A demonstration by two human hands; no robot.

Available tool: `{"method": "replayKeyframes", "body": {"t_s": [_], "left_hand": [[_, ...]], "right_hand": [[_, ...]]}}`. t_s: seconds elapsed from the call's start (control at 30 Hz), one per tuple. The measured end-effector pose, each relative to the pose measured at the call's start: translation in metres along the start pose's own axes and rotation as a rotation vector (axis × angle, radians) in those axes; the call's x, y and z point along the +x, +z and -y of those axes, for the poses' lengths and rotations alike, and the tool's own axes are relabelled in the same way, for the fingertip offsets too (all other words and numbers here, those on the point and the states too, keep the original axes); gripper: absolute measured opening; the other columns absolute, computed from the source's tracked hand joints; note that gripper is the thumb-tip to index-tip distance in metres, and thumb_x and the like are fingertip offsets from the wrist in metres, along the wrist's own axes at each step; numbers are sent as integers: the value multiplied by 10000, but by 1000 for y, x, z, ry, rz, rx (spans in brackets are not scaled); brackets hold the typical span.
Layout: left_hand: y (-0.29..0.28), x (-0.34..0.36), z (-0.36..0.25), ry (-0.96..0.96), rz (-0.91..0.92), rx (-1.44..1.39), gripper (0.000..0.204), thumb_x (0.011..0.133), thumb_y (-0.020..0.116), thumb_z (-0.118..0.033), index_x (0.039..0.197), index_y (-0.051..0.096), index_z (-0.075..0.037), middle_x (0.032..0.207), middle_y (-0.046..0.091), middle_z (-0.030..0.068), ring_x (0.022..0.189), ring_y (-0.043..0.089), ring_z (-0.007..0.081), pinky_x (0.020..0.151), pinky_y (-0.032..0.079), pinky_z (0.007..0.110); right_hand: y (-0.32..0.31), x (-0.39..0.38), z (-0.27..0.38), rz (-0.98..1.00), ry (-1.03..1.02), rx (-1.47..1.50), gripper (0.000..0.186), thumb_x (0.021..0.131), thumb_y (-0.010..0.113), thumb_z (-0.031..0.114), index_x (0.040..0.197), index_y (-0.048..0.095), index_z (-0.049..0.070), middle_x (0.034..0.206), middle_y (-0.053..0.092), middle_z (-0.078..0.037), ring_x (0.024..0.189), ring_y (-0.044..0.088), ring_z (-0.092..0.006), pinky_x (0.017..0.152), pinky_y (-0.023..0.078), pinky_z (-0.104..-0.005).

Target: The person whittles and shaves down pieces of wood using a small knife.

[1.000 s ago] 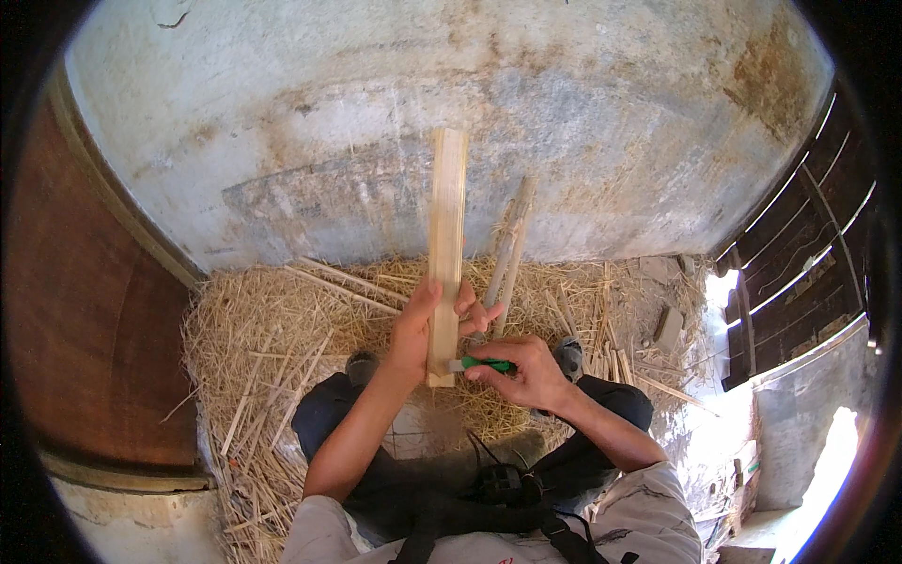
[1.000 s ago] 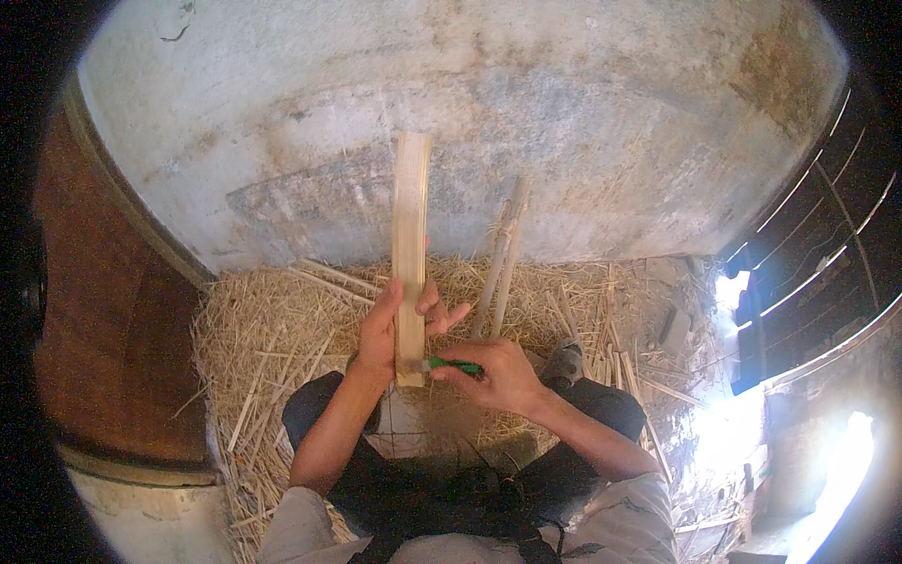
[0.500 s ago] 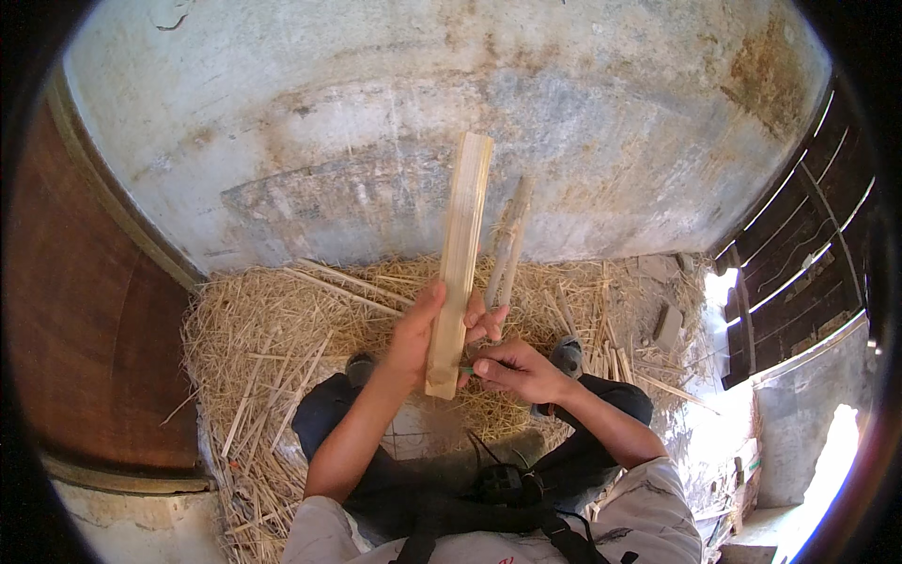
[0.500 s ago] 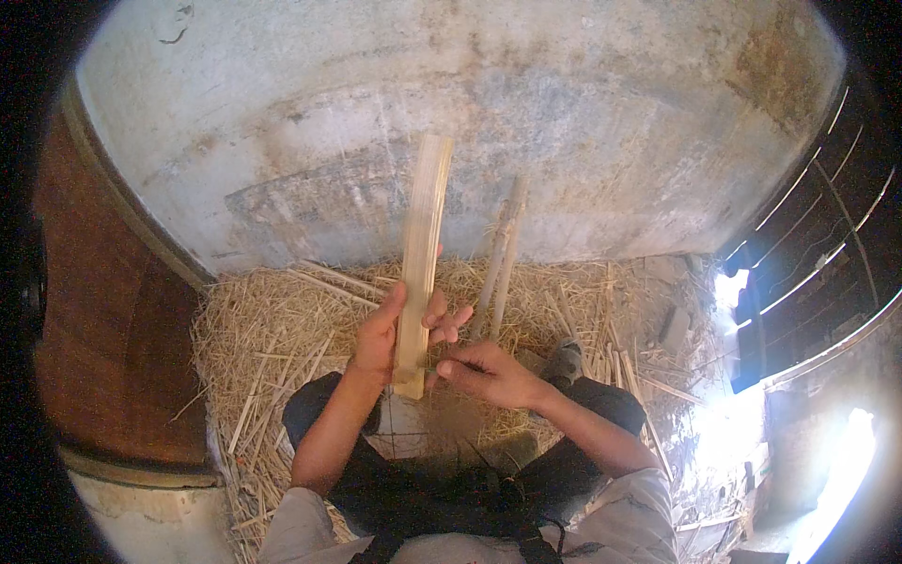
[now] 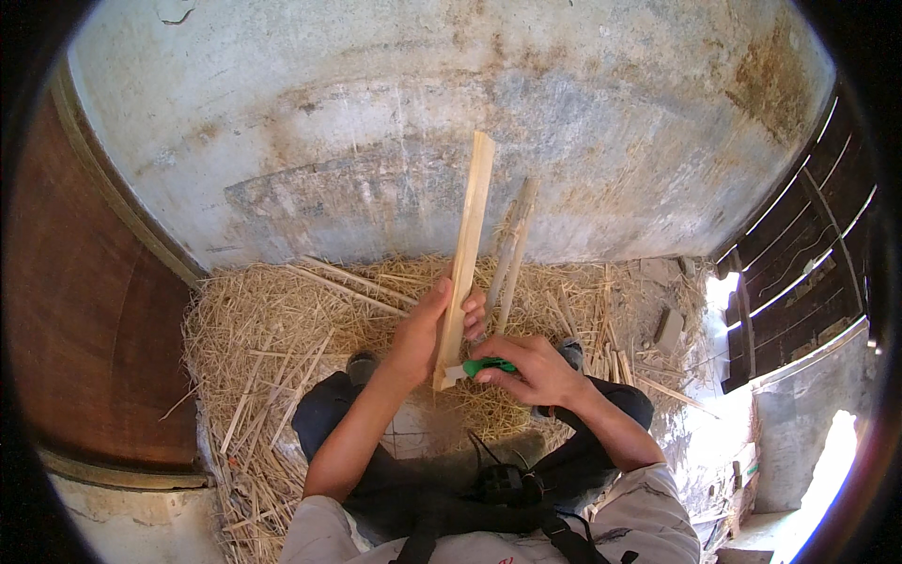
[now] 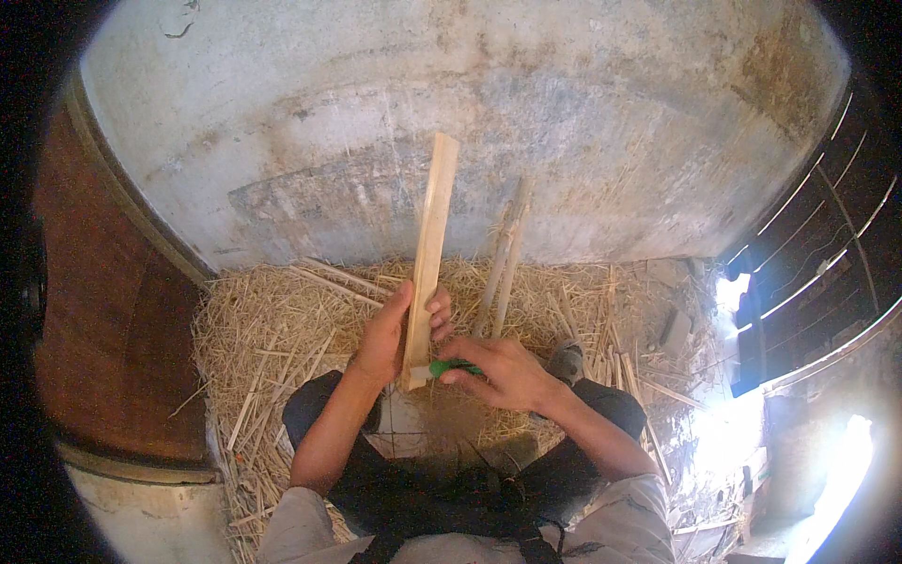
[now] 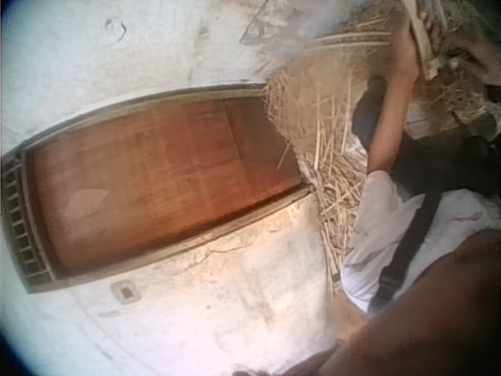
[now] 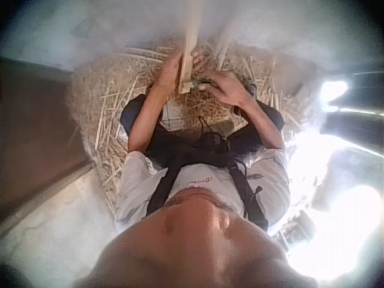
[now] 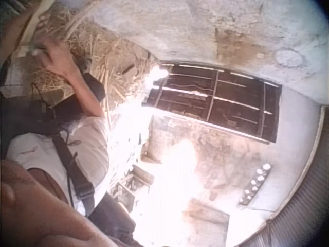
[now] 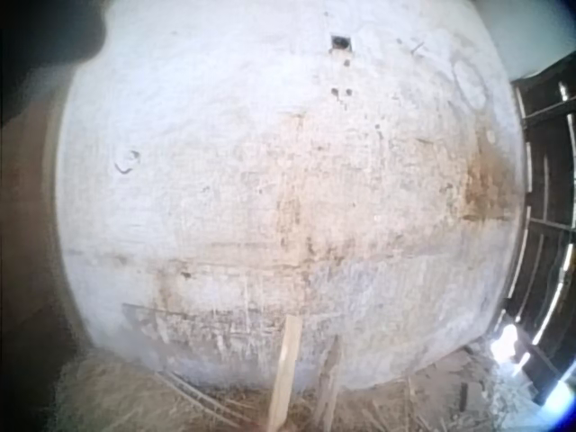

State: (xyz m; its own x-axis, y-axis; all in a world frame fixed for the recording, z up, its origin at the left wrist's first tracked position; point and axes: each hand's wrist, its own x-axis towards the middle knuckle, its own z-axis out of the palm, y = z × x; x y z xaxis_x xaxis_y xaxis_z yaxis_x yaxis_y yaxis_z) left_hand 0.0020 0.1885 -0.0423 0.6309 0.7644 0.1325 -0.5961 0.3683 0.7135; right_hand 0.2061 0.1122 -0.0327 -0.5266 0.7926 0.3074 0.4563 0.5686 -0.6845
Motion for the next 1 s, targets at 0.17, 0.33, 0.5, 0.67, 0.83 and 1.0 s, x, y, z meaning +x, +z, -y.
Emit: {"method": "replayKeyframes", "body": {"t_s": [0.17, 0.33, 0.5, 0.67, 0.83, 1.0], "left_hand": [[11, 0, 0, -40, -10, 44, 476, 1111, 534, -534, 1329, 511, -112, 948, 469, -16, 854, 461, 117, 757, 445, 300], [6, -2, 9, -33, -70, 43, 478, 1114, 536, -525, 1374, 504, -126, 946, 471, -24, 851, 453, 102, 754, 434, 282], [10, -1, 9, -15, -118, 113, 511, 1125, 515, -513, 1472, 475, -141, 956, 472, -32, 856, 450, 96, 765, 425, 266], [8, -2, 12, -26, -113, 93, 730, 1130, 521, -491, 1733, 240, -190, 923, 442, -44, 839, 431, 90, 765, 400, 262], [0, -1, 13, -42, -104, -59, 416, 1142, 501, -468, 1411, 494, -151, 953, 478, -16, 850, 479, 115, 751, 458, 283], [2, -1, 12, -76, -68, -108, 361, 1147, 501, -449, 1315, 509, -129, 939, 471, -6, 843, 488, 126, 747, 469, 297]], "right_hand": [[1, -1, -2, -2, 5, -26, 269, 976, 793, 247, 1171, 721, 77, 971, 757, -150, 803, 748, -353, 689, 574, -426], [1, 0, -1, -17, 38, -52, 247, 943, 823, 240, 1134, 785, 87, 935, 759, -152, 770, 738, -351, 668, 568, -428], [5, 0, -1, -78, 54, -75, 224, 922, 836, 216, 1101, 804, 85, 921, 763, -149, 756, 734, -348, 659, 564, -423], [1, 1, 5, -56, 90, -133, 240, 909, 848, 221, 1099, 810, 80, 914, 764, -139, 743, 732, -324, 650, 565, -405], [3, 1, 5, -114, 67, -90, 255, 903, 855, 201, 1117, 805, 70, 924, 767, -134, 753, 741, -306, 662, 573, -392], [2, -1, -9, -106, 80, 67, 253, 947, 808, 251, 1168, 795, 128, 1011, 779, -134, 838, 760, -362, 720, 598, -447]]}}
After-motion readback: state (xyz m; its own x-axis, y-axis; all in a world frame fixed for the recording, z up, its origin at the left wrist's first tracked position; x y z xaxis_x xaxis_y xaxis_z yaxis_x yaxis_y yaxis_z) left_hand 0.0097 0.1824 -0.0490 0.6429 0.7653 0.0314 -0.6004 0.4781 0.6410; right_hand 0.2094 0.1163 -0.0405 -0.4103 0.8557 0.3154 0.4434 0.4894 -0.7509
